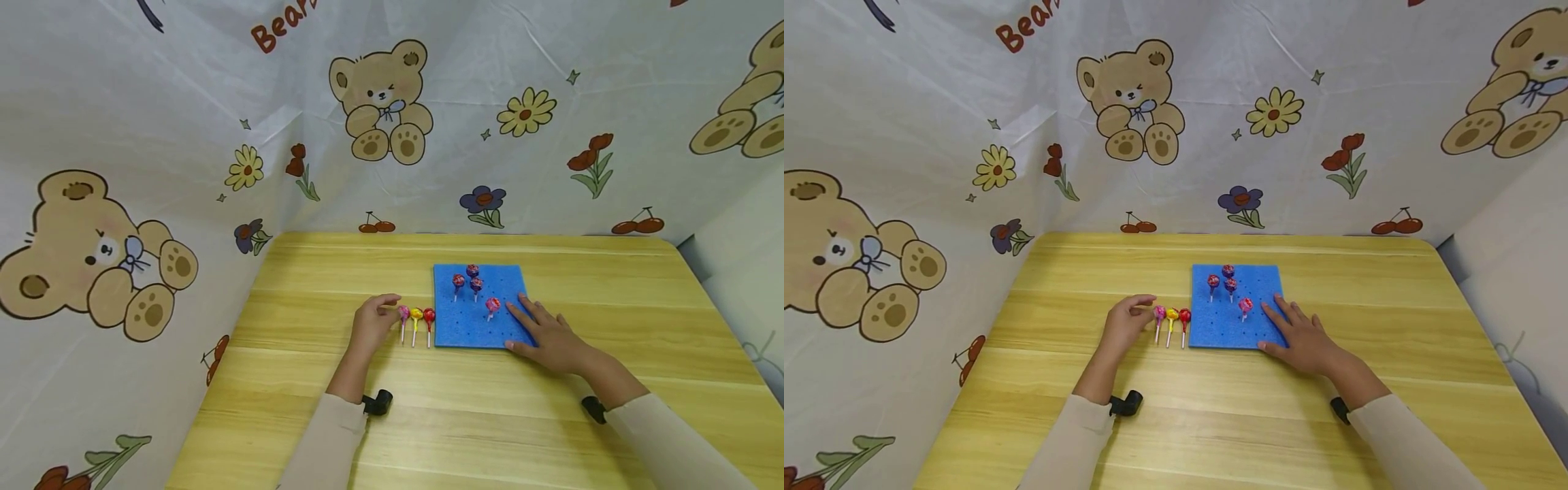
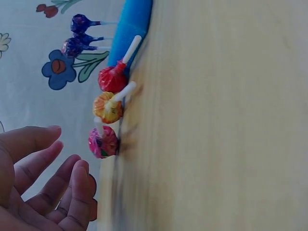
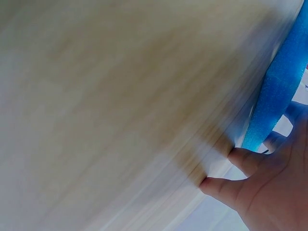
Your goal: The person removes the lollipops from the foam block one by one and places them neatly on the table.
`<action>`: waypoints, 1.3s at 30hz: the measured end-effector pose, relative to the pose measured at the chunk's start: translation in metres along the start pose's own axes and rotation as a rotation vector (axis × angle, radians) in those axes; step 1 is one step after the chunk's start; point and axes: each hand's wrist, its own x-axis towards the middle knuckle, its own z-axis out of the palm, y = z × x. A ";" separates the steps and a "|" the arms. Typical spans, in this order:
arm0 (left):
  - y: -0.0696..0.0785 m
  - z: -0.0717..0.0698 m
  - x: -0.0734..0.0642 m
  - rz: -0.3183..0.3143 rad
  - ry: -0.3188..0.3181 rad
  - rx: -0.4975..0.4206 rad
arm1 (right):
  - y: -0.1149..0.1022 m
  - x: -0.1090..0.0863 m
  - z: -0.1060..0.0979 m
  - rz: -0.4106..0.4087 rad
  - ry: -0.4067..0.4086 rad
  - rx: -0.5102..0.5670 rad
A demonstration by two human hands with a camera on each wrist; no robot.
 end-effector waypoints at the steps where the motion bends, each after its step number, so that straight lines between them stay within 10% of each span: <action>1: 0.002 0.000 0.000 0.000 -0.003 -0.008 | 0.000 0.000 0.000 -0.001 0.000 0.003; 39: 0.039 0.031 -0.008 0.200 -0.044 -0.060 | 0.000 -0.001 0.000 0.000 0.003 0.014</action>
